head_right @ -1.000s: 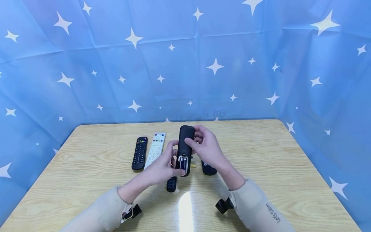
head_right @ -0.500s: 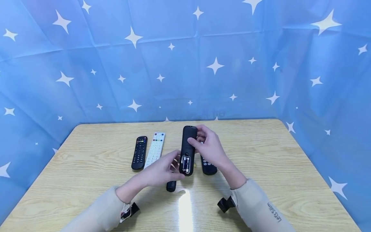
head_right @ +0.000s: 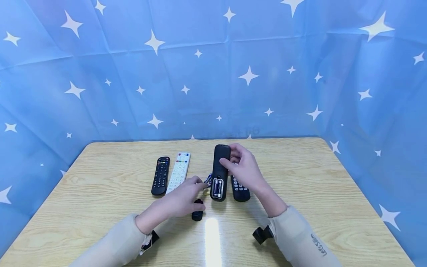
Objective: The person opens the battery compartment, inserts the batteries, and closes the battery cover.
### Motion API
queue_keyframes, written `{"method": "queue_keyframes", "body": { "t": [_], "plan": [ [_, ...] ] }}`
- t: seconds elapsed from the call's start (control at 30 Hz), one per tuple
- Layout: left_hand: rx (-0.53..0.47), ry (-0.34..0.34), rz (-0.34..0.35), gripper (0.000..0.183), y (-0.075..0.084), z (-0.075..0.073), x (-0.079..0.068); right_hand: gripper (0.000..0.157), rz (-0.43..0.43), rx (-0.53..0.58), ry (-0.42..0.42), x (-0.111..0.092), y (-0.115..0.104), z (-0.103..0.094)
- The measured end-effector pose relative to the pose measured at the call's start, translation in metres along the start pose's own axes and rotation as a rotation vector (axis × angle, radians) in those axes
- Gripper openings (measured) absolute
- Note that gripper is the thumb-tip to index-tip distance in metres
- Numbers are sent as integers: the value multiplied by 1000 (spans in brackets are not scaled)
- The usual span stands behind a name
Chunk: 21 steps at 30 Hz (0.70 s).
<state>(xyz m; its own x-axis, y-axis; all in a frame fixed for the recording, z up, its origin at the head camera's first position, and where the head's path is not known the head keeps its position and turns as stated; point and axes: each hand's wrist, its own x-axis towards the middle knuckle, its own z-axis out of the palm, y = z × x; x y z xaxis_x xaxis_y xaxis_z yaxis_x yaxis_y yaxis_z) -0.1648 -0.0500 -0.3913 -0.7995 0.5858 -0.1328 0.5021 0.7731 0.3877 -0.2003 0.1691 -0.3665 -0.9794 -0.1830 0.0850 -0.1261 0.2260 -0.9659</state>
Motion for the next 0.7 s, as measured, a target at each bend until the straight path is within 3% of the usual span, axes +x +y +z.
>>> {"method": "queue_keyframes", "body": {
  "t": [0.4,0.7],
  "plan": [
    [121,-39,4,42,-1,4,3,41,2,-17,1,0,3,0],
    [67,-47,-30,32,-1,4,5,40,2,-20,-2,1,4,0]
  ]
}}
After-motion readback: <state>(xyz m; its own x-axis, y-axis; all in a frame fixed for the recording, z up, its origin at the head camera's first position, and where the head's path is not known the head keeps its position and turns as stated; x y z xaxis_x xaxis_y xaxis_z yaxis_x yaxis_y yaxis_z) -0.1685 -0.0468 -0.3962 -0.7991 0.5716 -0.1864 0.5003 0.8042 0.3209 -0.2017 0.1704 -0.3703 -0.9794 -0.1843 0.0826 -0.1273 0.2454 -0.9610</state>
